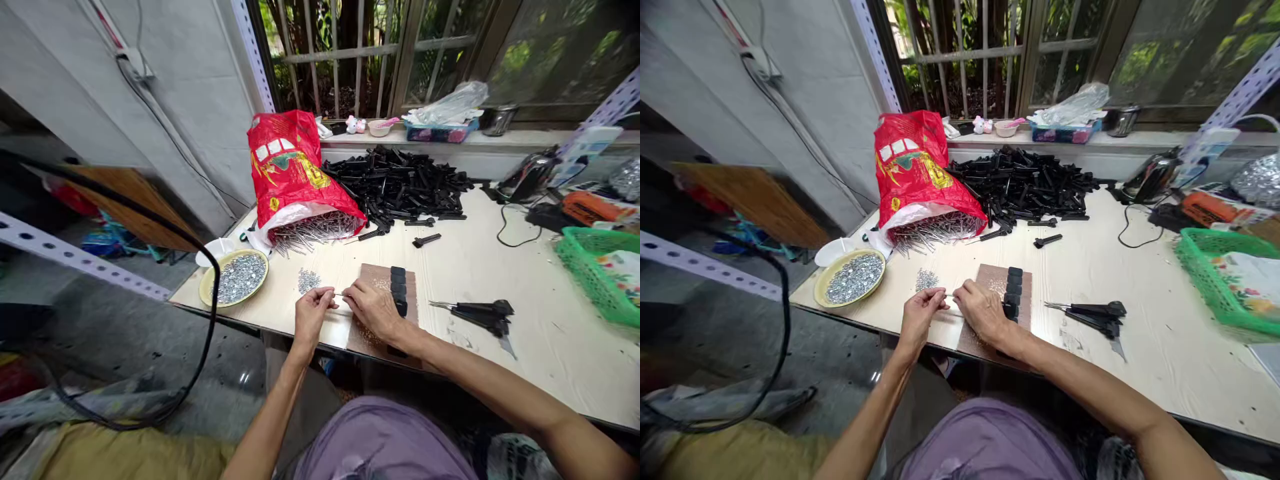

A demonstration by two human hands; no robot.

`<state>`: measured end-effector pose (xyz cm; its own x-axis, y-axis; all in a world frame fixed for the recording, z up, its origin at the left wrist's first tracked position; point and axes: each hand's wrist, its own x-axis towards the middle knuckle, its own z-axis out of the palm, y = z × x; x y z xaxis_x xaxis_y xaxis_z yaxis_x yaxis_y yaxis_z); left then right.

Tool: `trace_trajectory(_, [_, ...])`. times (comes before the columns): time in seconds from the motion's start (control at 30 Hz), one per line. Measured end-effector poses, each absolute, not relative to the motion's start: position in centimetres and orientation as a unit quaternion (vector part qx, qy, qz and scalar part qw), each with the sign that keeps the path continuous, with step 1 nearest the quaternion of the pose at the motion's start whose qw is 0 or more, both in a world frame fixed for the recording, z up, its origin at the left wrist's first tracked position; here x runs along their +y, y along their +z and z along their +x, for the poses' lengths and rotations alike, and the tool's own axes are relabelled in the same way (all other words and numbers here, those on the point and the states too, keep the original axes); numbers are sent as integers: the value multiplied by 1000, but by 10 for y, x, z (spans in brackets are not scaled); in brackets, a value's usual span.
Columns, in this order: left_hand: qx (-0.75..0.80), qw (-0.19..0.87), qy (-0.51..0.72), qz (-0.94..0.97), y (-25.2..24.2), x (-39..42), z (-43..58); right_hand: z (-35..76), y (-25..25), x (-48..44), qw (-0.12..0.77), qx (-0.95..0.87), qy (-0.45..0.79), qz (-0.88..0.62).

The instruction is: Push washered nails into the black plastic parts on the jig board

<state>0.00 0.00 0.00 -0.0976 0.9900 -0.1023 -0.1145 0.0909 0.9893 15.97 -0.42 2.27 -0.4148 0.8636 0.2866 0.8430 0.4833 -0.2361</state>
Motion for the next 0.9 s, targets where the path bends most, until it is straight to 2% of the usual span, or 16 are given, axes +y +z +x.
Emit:
trace_trajectory(0.13, [522, 518, 526, 427, 0, 1, 4, 167, 18, -1, 201, -835, 82, -506])
trace_trajectory(0.3, [503, 537, 511, 445, 2, 2, 22, 193, 18, 1, 266, -822, 173, -473])
trace_trajectory(0.47, [495, 584, 459, 452, 2, -2, 46, 265, 25, 9, 245, -830, 118, -487])
trace_trajectory(0.67, [528, 511, 415, 537, -11, -2, 67, 325, 4, 24, 178, -845, 23, -504])
trace_trajectory(0.8, [543, 418, 410, 602, -24, 0, 72, 323, -18, 8, 179, -904, 15, -387])
trace_trajectory(0.9, [557, 422, 403, 591, -27, 0, 74, 321, -19, -1, 160, -947, 5, -280])
